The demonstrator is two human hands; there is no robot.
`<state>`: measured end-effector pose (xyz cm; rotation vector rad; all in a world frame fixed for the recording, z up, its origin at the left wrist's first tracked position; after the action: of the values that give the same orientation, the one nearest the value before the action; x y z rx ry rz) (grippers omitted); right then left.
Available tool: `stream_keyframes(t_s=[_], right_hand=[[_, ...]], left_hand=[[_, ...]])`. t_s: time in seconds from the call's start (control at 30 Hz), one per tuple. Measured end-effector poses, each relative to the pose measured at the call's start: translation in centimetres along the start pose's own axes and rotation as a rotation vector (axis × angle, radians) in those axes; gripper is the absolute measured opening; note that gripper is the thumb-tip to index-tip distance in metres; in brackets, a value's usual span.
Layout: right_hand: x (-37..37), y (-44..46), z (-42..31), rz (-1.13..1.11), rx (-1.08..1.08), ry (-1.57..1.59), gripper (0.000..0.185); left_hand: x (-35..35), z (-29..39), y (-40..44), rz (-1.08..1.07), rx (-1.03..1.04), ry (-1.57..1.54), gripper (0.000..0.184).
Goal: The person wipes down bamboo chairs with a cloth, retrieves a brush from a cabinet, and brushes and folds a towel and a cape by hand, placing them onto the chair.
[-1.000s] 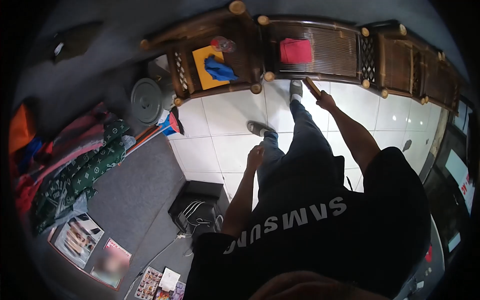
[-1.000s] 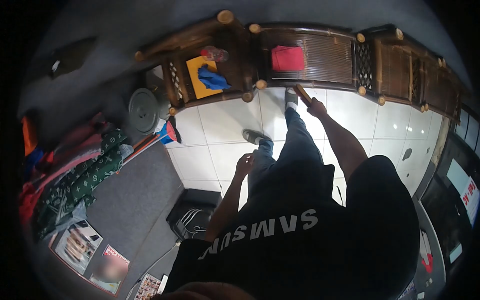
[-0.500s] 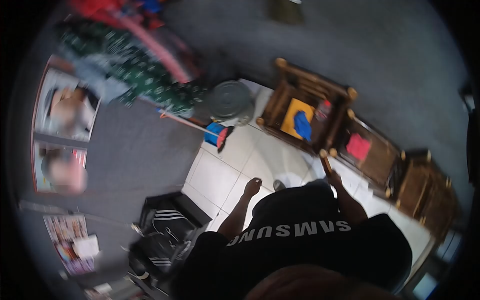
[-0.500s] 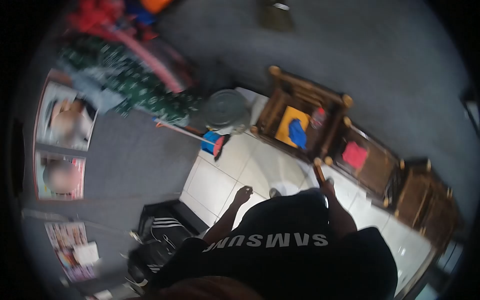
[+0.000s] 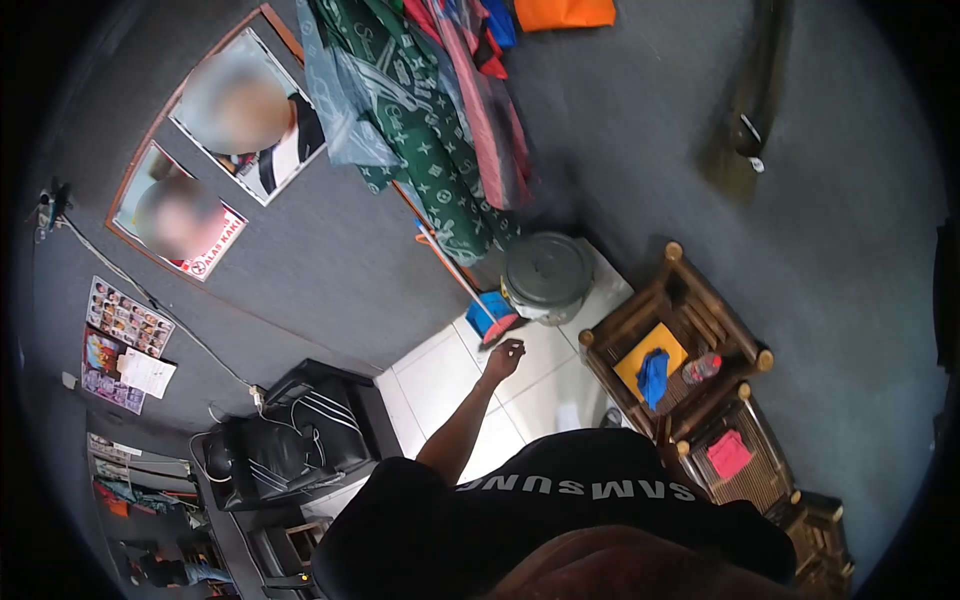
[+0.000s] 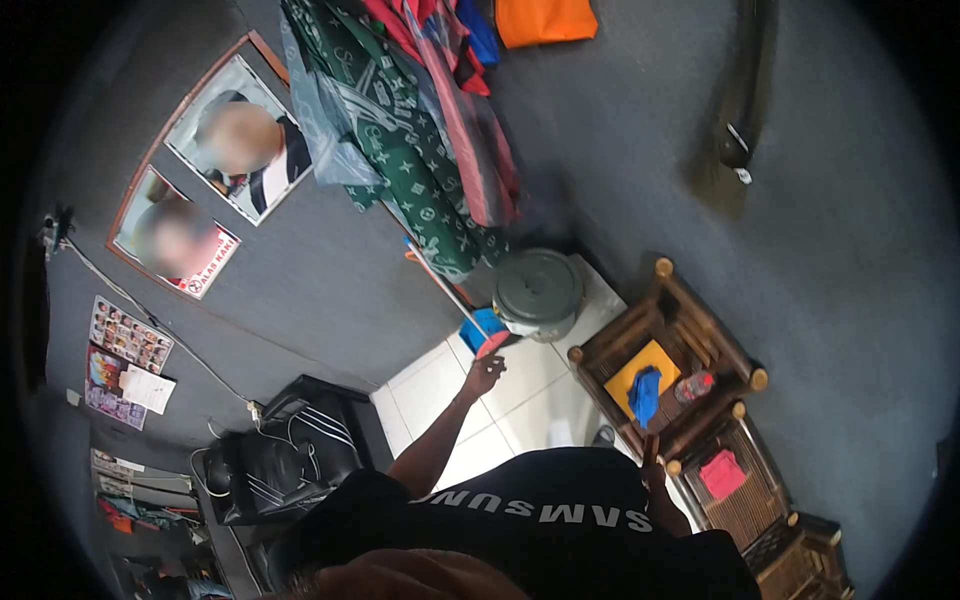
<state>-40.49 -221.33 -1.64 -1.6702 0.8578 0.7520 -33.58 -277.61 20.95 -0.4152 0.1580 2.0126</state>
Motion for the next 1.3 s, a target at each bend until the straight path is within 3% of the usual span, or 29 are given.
stream_keyframes(t_s=[0.07,0.13,0.2,0.23,0.4,0.43,0.53,0.6,0.63,0.67,0.7,0.8,0.9,1.0,1.13,1.3], right_hand=[[-1.3,2.3,-1.7,-0.072,0.08,0.111,0.068],[-2.8,4.7,-3.1,-0.109,0.123,0.181,0.065],[-4.1,7.4,-4.5,-0.137,0.14,0.235,0.062],[-5.0,8.6,-5.4,-0.143,0.142,0.263,0.061],[-8.4,14.2,-8.5,-0.141,0.193,0.415,0.053],[-8.8,15.1,-9.0,-0.135,0.203,0.447,0.052],[-9.4,16.1,-10.0,-0.088,0.23,0.504,0.048],[-10.5,13.6,-11.2,-0.033,0.227,0.47,0.042],[-11.9,11.3,-12.6,0.0,0.217,0.434,0.037],[-3.0,15.7,-7.7,0.039,0.291,0.471,0.037],[-1.9,14.4,-8.3,0.081,0.364,0.511,0.04],[-3.2,7.2,-10.8,0.231,0.241,0.23,0.045],[-6.3,5.3,-13.4,0.172,0.384,0.33,0.045],[-6.6,5.1,-14.3,0.157,0.453,0.383,0.045],[-6.9,4.9,-15.2,0.157,0.501,0.421,0.046],[-6.9,4.7,-16.0,0.159,0.537,0.451,0.046]], left_hand=[[-2.0,4.5,4.5,0.037,0.204,0.006,0.025],[-5.2,8.7,10.0,0.107,0.281,0.133,0.023],[-8.0,20.9,12.3,0.218,0.267,0.002,0.021],[-9.9,23.8,15.2,0.19,0.492,-0.099,0.02],[-17.6,45.8,24.3,0.261,0.865,0.068,0.015],[-19.2,49.4,26.4,0.328,0.951,0.218,0.016],[-24.9,57.6,35.7,0.402,1.068,0.255,0.02],[-29.2,62.1,41.4,0.572,1.149,0.423,0.026],[-31.0,64.2,43.5,0.627,1.1,0.408,0.034],[-33.1,66.2,45.9,0.729,1.029,0.476,0.04],[-34.1,67.9,46.5,0.833,1.005,0.503,0.043],[-36.3,71.1,49.4,1.076,0.797,0.663,0.057],[-37.8,72.8,51.8,0.948,0.507,0.589,0.065],[-38.5,73.0,53.9,0.972,0.404,0.691,0.068],[-40.6,74.4,55.3,0.904,0.378,0.683,0.063],[-43.6,77.9,57.1,1.0,0.588,0.481,0.054]])
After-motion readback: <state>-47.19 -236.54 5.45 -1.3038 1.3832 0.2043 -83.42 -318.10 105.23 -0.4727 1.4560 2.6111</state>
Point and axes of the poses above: each hand's wrist, its own y-axis towards the middle knuckle, its own x-axis out of the palm, z = x × y, the point moved 1 cm from there along y, towards the middle knuckle, and after that the axes turned 10 degrees about -y, right-handed, at the moved point
